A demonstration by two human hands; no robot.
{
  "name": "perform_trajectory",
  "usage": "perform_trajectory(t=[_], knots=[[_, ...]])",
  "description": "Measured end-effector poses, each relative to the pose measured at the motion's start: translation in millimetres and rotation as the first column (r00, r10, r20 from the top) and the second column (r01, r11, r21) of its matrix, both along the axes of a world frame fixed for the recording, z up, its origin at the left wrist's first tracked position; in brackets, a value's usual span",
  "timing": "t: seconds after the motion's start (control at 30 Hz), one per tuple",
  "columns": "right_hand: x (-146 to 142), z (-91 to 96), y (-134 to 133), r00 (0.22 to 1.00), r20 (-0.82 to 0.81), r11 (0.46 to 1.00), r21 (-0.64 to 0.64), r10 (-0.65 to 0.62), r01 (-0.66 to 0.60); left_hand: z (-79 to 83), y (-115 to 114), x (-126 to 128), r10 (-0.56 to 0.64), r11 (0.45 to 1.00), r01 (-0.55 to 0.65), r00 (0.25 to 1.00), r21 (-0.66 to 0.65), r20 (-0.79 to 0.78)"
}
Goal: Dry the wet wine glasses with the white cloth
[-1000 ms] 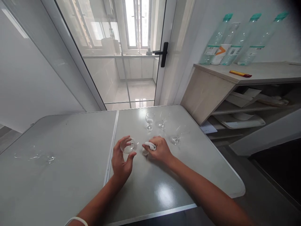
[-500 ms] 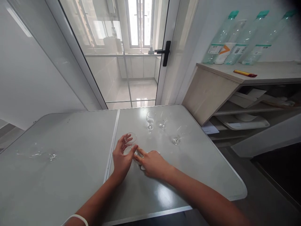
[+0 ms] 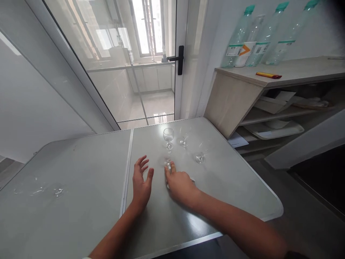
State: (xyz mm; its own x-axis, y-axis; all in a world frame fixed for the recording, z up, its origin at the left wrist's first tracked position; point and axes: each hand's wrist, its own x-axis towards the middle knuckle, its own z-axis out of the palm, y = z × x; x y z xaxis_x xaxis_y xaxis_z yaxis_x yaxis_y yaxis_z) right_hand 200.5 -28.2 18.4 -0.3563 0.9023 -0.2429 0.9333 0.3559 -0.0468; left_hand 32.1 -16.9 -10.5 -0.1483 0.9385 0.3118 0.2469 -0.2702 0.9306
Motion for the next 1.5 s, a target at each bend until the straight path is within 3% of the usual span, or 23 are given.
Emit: perform_trajectory(t=[0.13,0.3,0.83,1.0,1.07,1.13,1.2,1.23,1.3,1.37,1.43,1.5], knots=[[14,0.3,12,0.978,0.081,0.982,-0.004,-0.19,0.191,3.4,-2,0,0.023,1.0,-0.023,1.0,-0.017,-0.013],[29,-1.3,27,0.962,0.077,0.964,-0.016,-0.263,0.265,3.3,-3,0,0.019,0.999,-0.02,1.0,-0.03,-0.021],[27,4.4,24,0.967,0.019,0.967,-0.006,-0.253,0.253,4.4,-2,-2,0.044,0.998,-0.045,0.998,-0.033,-0.035],[28,22.5,17,0.963,-0.008,0.963,0.009,-0.269,0.269,20.9,5,-19,0.168,0.973,-0.157,0.984,0.167,-0.057],[28,24.3,10,0.961,-0.014,0.961,0.022,-0.275,0.275,35.2,7,-33,0.274,0.933,-0.252,0.96,0.259,-0.052],[26,20.5,4,0.978,-0.076,0.975,0.091,-0.196,0.203,50.6,6,-50,0.365,0.899,-0.328,0.928,0.291,-0.079],[21,13.2,1,0.973,-0.229,0.992,0.122,0.022,0.007,63.9,3,-70,0.455,0.859,-0.405,0.884,0.313,-0.108],[18,9.5,0,0.927,-0.342,0.982,0.155,0.155,-0.107,68.8,-1,-82,0.521,0.822,-0.46,0.846,0.335,-0.115],[11,3.9,1,0.772,-0.505,0.922,0.251,0.385,-0.296,74.7,-11,-107,0.687,0.693,-0.597,0.717,0.403,-0.118],[6,0.7,4,0.652,-0.577,0.87,0.321,0.492,-0.373,75.3,-23,-135,0.843,0.514,-0.724,0.525,0.46,-0.115],[5,-2.0,7,0.616,-0.621,0.873,0.309,0.485,-0.377,71.9,-33,-164,0.925,0.376,-0.801,0.359,0.467,-0.129],[6,-5.7,8,0.599,-0.696,0.911,0.216,0.396,-0.352,66.1,-36,-193,0.951,0.308,-0.835,0.265,0.456,-0.156]])
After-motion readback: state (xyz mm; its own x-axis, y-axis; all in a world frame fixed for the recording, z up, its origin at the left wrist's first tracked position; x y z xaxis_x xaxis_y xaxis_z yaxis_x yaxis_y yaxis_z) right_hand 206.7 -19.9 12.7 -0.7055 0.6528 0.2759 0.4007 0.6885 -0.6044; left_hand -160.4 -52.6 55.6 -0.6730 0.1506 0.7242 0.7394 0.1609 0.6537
